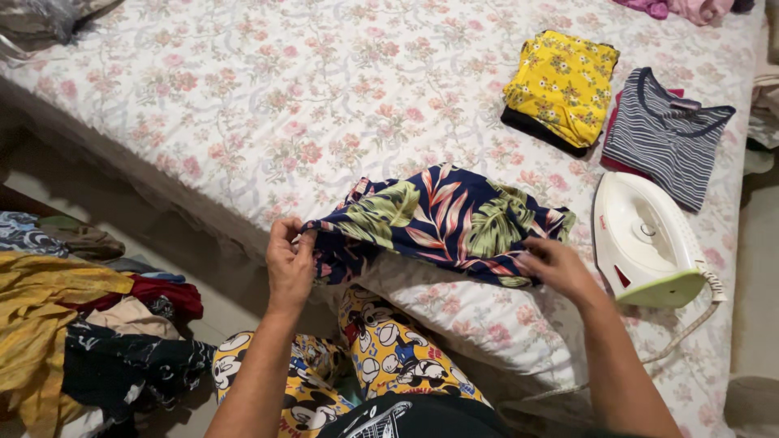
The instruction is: The person irons a striped sleeveless top and a floral dress on a bed, then folds each garment neatly. The person places the folded items into a stack on the bed.
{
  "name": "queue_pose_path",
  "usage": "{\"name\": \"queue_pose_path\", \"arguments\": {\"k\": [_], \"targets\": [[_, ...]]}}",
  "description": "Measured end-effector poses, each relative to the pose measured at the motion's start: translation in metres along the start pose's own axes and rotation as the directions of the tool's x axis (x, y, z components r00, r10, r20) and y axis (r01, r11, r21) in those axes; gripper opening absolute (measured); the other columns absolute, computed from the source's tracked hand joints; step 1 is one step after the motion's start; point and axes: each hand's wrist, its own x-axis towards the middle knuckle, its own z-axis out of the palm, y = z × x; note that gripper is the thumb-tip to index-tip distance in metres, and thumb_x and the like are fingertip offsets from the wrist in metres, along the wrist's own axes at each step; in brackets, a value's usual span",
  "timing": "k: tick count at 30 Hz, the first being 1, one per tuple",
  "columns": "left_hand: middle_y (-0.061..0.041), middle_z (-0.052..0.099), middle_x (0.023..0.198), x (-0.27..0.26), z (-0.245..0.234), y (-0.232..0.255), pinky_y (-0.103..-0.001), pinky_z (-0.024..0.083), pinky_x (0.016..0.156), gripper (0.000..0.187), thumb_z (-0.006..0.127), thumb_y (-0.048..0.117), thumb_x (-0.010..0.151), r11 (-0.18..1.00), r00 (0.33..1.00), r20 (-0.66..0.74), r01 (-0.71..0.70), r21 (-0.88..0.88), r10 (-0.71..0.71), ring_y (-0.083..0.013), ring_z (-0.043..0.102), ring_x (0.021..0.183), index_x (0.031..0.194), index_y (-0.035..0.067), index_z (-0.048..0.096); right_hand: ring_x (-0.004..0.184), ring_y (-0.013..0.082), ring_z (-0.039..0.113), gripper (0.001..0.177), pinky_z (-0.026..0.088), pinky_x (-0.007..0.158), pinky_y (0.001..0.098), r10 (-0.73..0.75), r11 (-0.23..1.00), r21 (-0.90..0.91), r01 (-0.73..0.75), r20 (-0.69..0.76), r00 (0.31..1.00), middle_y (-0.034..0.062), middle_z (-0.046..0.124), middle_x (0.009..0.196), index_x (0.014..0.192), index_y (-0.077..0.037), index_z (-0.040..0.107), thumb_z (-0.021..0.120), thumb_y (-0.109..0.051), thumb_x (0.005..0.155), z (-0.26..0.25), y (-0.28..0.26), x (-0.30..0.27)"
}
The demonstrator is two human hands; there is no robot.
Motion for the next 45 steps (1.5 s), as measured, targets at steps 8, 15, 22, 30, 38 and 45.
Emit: {"name": "queue_pose_path", "arguments": {"k": [8,15,22,30,38,45], "targets": [[0.002,0.058,0.089,0.013,-0.002,0.001,-0.021,0.043,0.065,0.011,0.063,0.006,0.101,0.98,1.0,-0.013,-0.01,0.2,0.012,-0.0037,0.048,0.074,0.102,0.007,0.053,0.074,0.0156,0.069,0.028,0.057,0.071,0.0318,-0.131,0.987,0.12,0.111,0.174,0.976,0.0069,0.078,0.086,0.099,-0.003,0.077,0.069,0.002,0.072,-0.044,-0.022,0.071],[0.004,0.054,0.091,0.016,0.003,-0.001,-0.02,0.042,0.066,0.01,0.062,0.006,0.101,0.991,0.998,0.017,-0.059,0.118,0.057,-0.0027,0.047,0.077,0.103,0.007,0.052,0.098,0.0174,0.061,0.021,0.055,0.089,0.0318,-0.443,0.697,0.049,0.715,-0.755,0.484,0.0062,0.06,0.112,0.104,0.001,0.062,0.064,0.019,0.095,-0.094,-0.053,0.043],[0.004,0.056,0.087,0.01,0.0,-0.003,-0.02,0.039,0.059,0.011,0.063,0.009,0.101,0.993,0.996,-0.044,0.078,0.089,-0.074,-0.0028,0.044,0.07,0.1,0.008,0.052,0.082,0.0206,0.064,0.024,0.051,0.075,0.0307,-0.089,0.996,-0.039,0.08,-0.34,0.936,0.0098,0.067,0.087,0.102,-0.006,0.08,0.075,0.003,0.08,0.03,-0.001,-0.021],[0.003,0.056,0.089,0.015,0.0,-0.001,-0.021,0.042,0.064,0.01,0.063,0.005,0.1,0.987,0.999,-0.035,-0.01,0.159,0.015,-0.0035,0.048,0.075,0.101,0.006,0.053,0.086,0.0235,0.068,0.048,0.054,0.076,0.0338,-0.288,0.957,-0.119,0.266,-0.26,0.922,0.0149,0.072,0.098,0.118,-0.007,0.075,0.084,-0.014,0.071,0.034,-0.014,-0.035],[-0.001,0.058,0.085,0.027,0.007,0.027,-0.027,0.048,0.06,0.011,0.066,0.009,0.098,0.96,0.998,0.009,0.05,0.277,-0.054,-0.0087,0.054,0.069,0.1,0.007,0.055,0.085,0.0172,0.073,0.016,0.062,0.078,0.0324,0.083,0.975,0.208,-0.081,-0.001,0.997,0.0054,0.078,0.102,0.099,-0.001,0.075,0.073,0.002,0.084,0.006,-0.003,-0.008],[-0.01,0.066,0.092,0.067,0.008,0.101,-0.05,0.047,0.081,0.016,0.069,0.003,0.088,0.319,0.715,0.32,-0.604,0.731,0.622,-0.0333,0.065,0.085,0.101,0.008,0.061,0.096,0.0184,0.074,0.005,0.062,0.097,0.0328,-0.179,0.741,0.514,0.433,-0.469,0.865,0.0127,0.074,0.105,0.106,0.002,0.069,0.068,0.003,0.101,-0.128,-0.061,-0.033]]}}
